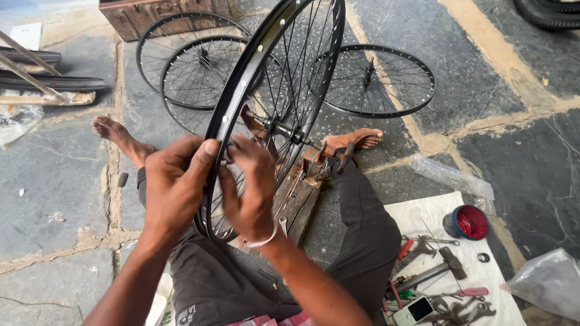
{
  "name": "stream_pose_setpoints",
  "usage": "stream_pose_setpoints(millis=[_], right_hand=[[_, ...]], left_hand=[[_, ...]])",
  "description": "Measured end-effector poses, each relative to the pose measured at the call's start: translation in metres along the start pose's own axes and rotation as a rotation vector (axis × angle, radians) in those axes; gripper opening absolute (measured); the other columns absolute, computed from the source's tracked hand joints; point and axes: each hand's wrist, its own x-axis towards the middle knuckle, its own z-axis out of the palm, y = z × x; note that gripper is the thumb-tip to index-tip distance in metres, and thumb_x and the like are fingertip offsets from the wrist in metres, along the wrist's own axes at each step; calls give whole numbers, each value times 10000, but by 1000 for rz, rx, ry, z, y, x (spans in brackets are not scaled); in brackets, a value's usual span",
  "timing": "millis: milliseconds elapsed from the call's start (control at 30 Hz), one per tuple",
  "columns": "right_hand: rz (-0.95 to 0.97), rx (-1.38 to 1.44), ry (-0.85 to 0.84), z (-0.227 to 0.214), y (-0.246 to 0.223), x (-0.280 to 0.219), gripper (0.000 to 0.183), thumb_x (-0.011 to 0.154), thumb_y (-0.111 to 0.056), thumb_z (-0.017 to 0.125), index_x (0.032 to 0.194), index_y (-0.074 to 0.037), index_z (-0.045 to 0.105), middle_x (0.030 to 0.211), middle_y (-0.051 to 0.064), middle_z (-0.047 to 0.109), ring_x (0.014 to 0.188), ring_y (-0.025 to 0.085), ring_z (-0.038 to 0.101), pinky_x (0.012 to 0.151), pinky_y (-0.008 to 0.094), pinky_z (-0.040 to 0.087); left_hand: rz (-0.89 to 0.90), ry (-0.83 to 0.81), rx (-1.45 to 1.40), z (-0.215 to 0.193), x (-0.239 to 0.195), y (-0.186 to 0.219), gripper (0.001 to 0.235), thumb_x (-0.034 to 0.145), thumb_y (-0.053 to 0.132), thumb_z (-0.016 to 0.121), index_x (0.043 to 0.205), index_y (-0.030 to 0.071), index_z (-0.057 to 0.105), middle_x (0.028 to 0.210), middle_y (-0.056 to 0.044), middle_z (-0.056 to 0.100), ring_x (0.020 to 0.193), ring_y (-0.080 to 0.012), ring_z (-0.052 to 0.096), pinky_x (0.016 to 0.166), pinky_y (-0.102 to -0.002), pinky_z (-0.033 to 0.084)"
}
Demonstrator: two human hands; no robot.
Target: The person sits on the floor and uses a small metal tool to repeatedly tap and adjust the rim of a bicycle wheel. The wheel is held in a wooden stand, and the person rotates it to access different sections while working.
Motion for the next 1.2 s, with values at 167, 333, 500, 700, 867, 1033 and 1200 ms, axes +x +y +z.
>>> stream_pose_setpoints(millis=[167, 333, 500, 700, 867, 1033, 1200], right_hand=[[273, 173, -83, -19, 18, 30, 196, 1043, -151, 646, 1174, -8, 619, 1094, 125, 688, 1021, 228, 671, 929, 367, 534], [427, 287, 96, -29, 43, 18, 270, 1042, -240, 678, 1130, 9, 618, 1057, 74, 687, 989, 144, 647, 895, 308, 542], [709, -13, -195, -71, 99, -118, 246, 1043, -263, 633, 1055, -23, 683, 877, 58, 609, 776, 149, 533, 696, 332, 439], [1034, -243, -553, -67, 211, -263, 588, 957, -506, 700, 773, 49, 628, 664, 177, 618, 607, 260, 579, 595, 440, 474], [1072, -422, -886, -49, 244, -268, 750, 885, -691, 580, 617, 8, 625, 608, 271, 606, 570, 395, 640, 567, 488, 448], [870, -396, -695, -25, 272, -284, 724, 863, -600, 714, 563, 46, 586, 541, 245, 516, 473, 361, 509, 513, 480, 410], [979, -126, -618, -31, 283, -304, 668, 844, -543, 754, 514, 18, 605, 453, 107, 523, 443, 149, 484, 481, 399, 389]], left_hand=[[245, -69, -90, 12, 21, 26, 258, 1034, 185, 663, 1142, -48, 689, 972, -51, 709, 860, -71, 614, 738, -229, 504], [258, -231, -398, 15, 38, 36, 327, 1066, 122, 600, 1336, -58, 559, 1079, -109, 711, 993, -137, 696, 920, -278, 573], [223, -24, -411, -2, -41, -91, 353, 1196, 240, 449, 1168, -82, 592, 975, -162, 716, 898, -198, 711, 871, -315, 582], [-244, 501, 74, -8, -82, -350, 543, 1246, 368, 512, 927, -56, 623, 729, -113, 558, 643, -149, 502, 632, -353, 403], [-355, 290, 119, -54, -121, -381, 502, 1217, 362, 561, 927, -37, 657, 735, -128, 548, 659, -183, 495, 638, -389, 393], [53, 15, 771, -22, -145, -372, 309, 973, 333, 606, 960, 37, 692, 904, -229, 701, 838, -432, 671, 755, -516, 520], [-287, -375, 960, -1, -121, -373, 599, 891, 598, 600, 777, 27, 740, 744, -254, 689, 747, -442, 684, 725, -527, 544]])
